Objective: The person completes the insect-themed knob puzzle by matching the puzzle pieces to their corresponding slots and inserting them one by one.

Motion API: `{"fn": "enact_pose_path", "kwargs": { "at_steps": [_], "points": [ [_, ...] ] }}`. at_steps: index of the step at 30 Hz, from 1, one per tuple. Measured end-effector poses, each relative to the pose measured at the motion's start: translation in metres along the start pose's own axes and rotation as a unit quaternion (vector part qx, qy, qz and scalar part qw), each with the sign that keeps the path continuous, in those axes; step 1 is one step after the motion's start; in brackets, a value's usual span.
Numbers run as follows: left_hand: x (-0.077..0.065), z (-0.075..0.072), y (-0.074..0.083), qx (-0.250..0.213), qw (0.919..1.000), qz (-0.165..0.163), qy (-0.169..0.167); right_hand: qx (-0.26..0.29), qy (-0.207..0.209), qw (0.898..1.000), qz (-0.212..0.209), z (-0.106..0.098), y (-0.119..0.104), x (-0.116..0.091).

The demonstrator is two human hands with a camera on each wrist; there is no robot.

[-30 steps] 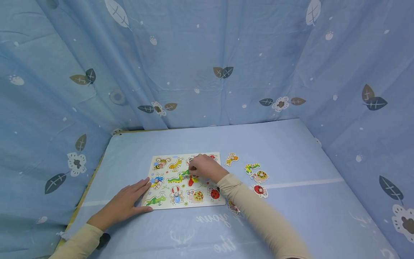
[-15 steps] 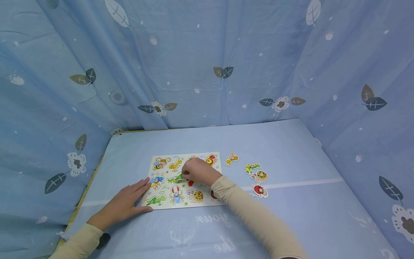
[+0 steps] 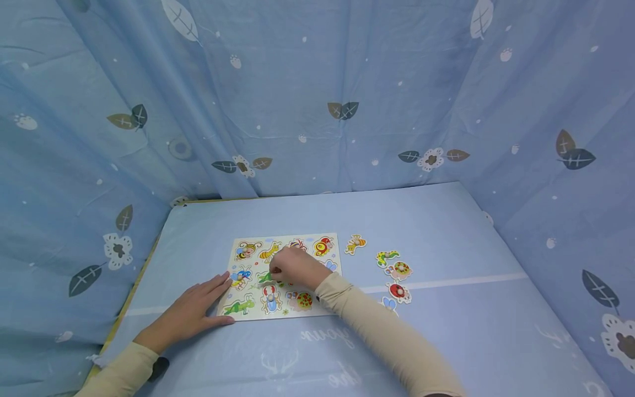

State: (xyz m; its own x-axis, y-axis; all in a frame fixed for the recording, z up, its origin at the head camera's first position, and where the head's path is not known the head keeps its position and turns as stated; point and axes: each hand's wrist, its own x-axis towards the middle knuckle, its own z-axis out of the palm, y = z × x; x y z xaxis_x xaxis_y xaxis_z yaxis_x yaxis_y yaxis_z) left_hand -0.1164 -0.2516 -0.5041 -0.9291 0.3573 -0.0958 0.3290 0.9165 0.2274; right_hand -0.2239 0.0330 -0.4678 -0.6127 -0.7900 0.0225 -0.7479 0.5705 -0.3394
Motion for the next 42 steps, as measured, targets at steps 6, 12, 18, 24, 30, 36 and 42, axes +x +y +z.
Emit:
{"fn": "enact_pose_path", "kwargs": {
  "at_steps": [6, 12, 18, 24, 30, 36, 42],
  "points": [
    [0.000, -0.002, 0.001, -0.004, 1.0000, 0.000, -0.003, -0.009, 0.009, 1.000, -0.017, 0.003, -0.006, 0.002],
    [0.000, -0.003, 0.002, -0.007, 1.0000, 0.003, -0.003, -0.017, -0.002, 1.000, -0.022, 0.008, -0.012, 0.007],
    [0.000, -0.001, 0.001, -0.005, 1.0000, 0.006, 0.002, -0.037, -0.010, 0.999, -0.035, 0.014, -0.019, 0.013],
    [0.000, 0.000, 0.000, -0.004, 1.0000, 0.002, -0.002, -0.039, -0.019, 0.998, -0.049, 0.020, -0.027, 0.020],
    [0.000, 0.000, -0.001, -0.004, 1.0000, 0.001, -0.003, -0.041, -0.030, 0.998, -0.047, 0.020, -0.036, 0.022],
    [0.000, 0.000, -0.001, -0.008, 0.9999, 0.007, 0.001, -0.050, -0.026, 0.996, -0.065, 0.022, -0.040, 0.025],
    [-0.001, 0.002, -0.005, -0.007, 0.9998, 0.018, 0.007, -0.058, -0.019, 0.995, -0.082, 0.026, -0.044, 0.029]
  ]
}}
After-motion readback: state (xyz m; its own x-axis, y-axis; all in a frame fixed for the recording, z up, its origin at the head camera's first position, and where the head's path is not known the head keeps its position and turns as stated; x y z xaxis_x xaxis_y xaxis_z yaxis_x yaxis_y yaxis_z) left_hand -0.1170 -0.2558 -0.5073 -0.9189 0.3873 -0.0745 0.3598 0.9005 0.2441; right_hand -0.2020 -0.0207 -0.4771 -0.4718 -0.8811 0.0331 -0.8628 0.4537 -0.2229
